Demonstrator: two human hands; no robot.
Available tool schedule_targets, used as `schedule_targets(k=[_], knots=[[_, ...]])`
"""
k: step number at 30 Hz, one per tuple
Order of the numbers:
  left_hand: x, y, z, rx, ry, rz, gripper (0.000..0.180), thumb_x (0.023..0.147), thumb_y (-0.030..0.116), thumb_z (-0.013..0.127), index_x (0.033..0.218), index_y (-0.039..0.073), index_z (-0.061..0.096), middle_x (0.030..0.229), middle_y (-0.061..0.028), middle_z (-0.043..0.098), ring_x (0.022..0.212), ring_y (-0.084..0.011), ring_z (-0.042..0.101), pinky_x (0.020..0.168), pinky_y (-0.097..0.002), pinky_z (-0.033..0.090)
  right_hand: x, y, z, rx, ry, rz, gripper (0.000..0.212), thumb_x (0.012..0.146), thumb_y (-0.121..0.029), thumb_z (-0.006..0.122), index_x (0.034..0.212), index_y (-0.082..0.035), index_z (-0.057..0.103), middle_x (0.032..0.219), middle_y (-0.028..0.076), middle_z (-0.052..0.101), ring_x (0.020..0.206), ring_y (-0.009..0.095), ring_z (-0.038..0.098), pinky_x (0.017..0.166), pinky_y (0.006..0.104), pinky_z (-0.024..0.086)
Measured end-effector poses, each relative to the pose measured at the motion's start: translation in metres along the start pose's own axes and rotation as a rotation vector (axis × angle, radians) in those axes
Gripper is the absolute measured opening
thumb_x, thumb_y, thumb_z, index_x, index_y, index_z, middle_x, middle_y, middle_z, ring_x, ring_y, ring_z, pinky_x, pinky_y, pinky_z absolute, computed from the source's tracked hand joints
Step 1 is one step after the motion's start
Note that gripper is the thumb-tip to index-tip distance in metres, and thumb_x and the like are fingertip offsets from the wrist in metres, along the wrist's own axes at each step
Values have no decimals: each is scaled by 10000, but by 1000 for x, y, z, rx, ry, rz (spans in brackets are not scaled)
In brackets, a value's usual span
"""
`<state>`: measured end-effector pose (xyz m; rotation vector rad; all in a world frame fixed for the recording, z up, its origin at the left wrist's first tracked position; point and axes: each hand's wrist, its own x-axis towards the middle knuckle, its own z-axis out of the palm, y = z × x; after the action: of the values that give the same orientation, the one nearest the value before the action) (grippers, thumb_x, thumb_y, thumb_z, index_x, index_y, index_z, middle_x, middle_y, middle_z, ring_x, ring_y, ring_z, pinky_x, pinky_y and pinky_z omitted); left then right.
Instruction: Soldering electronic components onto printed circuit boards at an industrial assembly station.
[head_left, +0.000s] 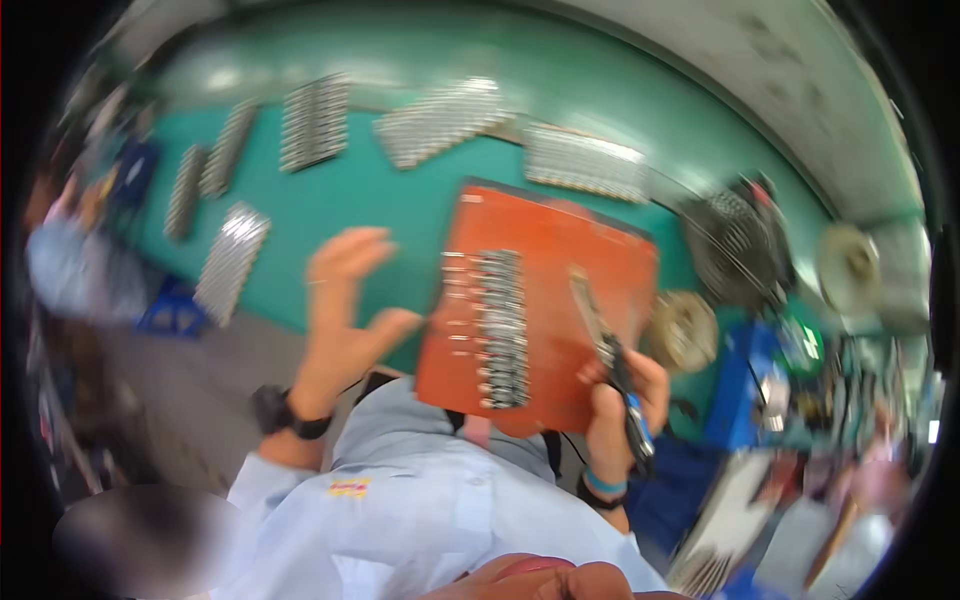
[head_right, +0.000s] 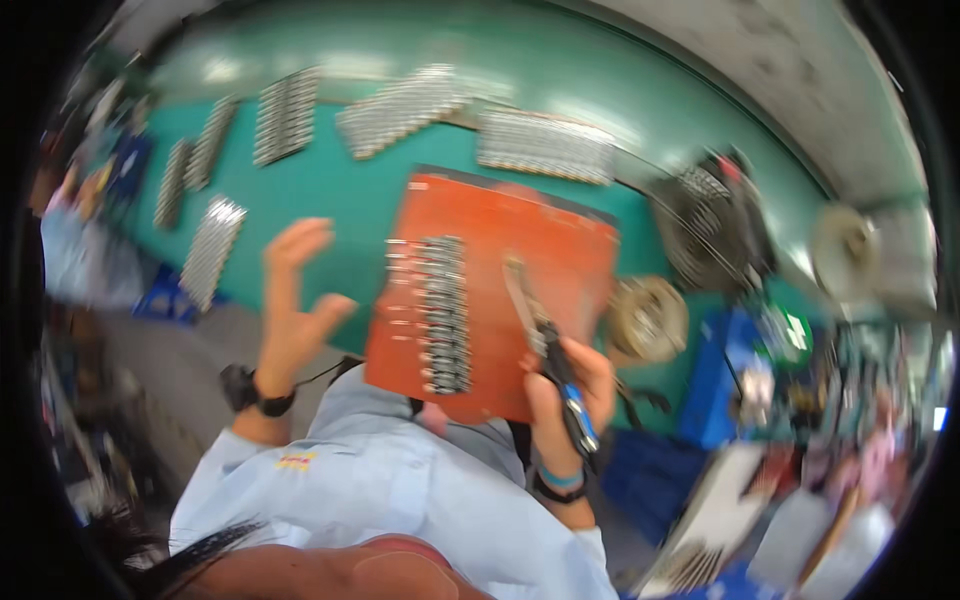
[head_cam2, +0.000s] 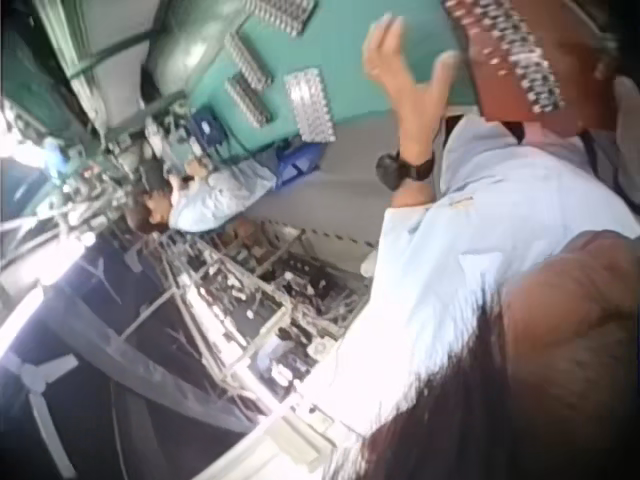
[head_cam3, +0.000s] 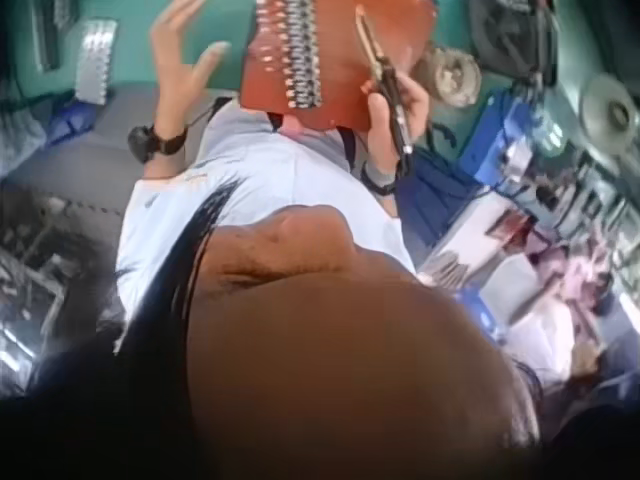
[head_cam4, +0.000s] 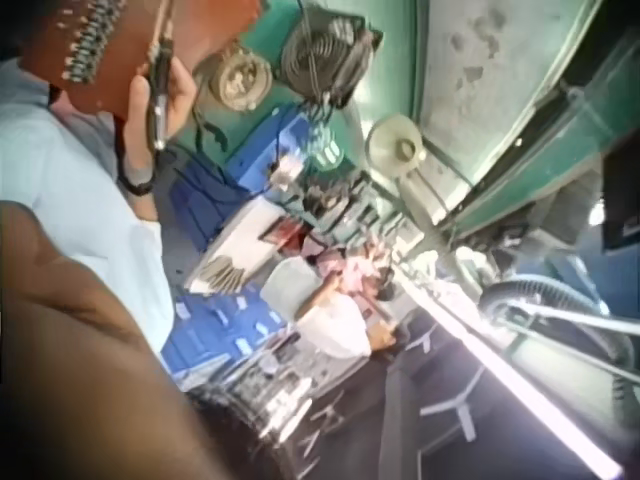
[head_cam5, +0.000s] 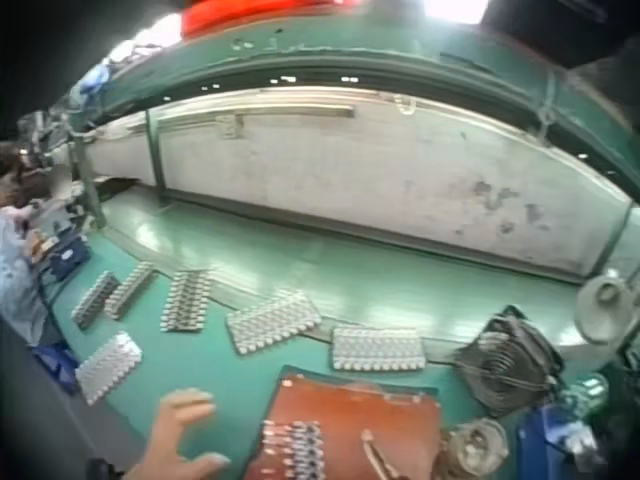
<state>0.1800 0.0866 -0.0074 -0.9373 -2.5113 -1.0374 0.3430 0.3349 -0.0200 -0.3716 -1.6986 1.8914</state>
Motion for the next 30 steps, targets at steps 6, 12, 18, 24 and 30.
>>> schedule_targets(k=[6,12,18,24,30], knots=[[-20,-33,-2,44,144,-109,379,872,130,620,1227,28,533,1313,-140,511,1238,-288,443,1049,-402,322,4,-3,-7,114,-43,-28,350,837,-15,657,1152,22,510,992,77,625,899,103,583,798,247,480],[-26,-44,18,81,160,-107,300,888,136,600,1167,30,574,1234,-126,572,1200,-288,474,1027,-402,338,2,-8,-7,156,20,-7,343,839,-28,652,1147,22,510,999,79,631,888,97,589,792,247,490],[-29,-34,8,212,191,-70,281,821,120,646,1084,31,603,1094,-136,619,1046,-309,545,930,-407,399,7,-1,0,198,30,14,310,857,-3,596,1152,38,512,1005,107,622,835,148,627,770,284,532],[-33,-40,18,81,259,-61,261,782,192,656,1012,77,614,1037,-103,625,1043,-305,561,929,-435,386,-4,-1,-12,115,34,-121,331,929,-148,564,1212,4,488,1048,93,563,832,152,571,730,291,494],[-43,-45,22,83,242,-158,224,852,218,603,1029,81,601,1092,-69,589,1136,-261,491,1002,-426,334,3,2,-10,62,-64,-111,325,956,-189,543,1219,-9,484,958,77,571,782,131,548,715,266,471]])
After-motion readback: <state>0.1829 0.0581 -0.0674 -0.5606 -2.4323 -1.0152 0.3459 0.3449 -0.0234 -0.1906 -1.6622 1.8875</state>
